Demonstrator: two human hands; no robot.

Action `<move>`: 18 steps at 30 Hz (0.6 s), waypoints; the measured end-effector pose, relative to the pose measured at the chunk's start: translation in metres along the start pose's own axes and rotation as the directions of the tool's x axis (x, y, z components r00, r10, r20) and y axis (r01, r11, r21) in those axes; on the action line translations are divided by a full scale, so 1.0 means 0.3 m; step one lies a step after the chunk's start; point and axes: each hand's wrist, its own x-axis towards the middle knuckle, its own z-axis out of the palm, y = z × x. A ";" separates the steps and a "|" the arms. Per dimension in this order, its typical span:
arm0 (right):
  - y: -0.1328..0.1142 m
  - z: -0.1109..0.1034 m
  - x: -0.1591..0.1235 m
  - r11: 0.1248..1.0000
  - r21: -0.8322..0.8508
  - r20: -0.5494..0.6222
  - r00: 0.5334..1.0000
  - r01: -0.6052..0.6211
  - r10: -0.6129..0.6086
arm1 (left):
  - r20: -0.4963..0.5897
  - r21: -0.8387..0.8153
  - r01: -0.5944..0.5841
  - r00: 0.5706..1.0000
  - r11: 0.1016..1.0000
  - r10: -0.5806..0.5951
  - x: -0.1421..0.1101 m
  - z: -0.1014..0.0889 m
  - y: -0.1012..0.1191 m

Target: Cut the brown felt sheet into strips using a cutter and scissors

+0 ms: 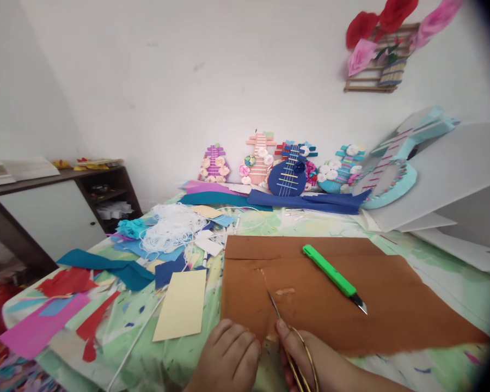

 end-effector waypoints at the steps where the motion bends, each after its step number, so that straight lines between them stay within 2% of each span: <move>1: -0.001 0.001 0.000 1.000 -0.013 0.001 1.000 0.006 -0.006 | -0.003 -0.002 0.004 1.000 1.000 -0.004 -0.001 0.001 0.000; 5: -0.006 0.008 -0.002 0.999 -0.035 -0.007 1.000 0.023 -0.024 | 0.008 -0.002 -0.001 1.000 1.000 0.001 -0.004 0.002 -0.001; 9: -0.015 0.022 -0.007 1.000 -0.029 -0.046 0.999 -0.009 0.008 | 0.011 -0.005 -0.009 1.000 1.000 0.009 -0.011 -0.001 -0.002; 13: -0.029 0.030 -0.008 0.996 0.076 -0.097 0.994 -0.046 0.053 | 0.007 0.002 -0.002 1.000 1.000 0.002 -0.014 0.002 -0.003; 18: -0.042 0.011 -0.023 0.963 0.255 -0.020 0.995 -0.086 0.094 | -0.049 0.026 0.005 0.999 1.000 -0.003 -0.006 0.006 0.000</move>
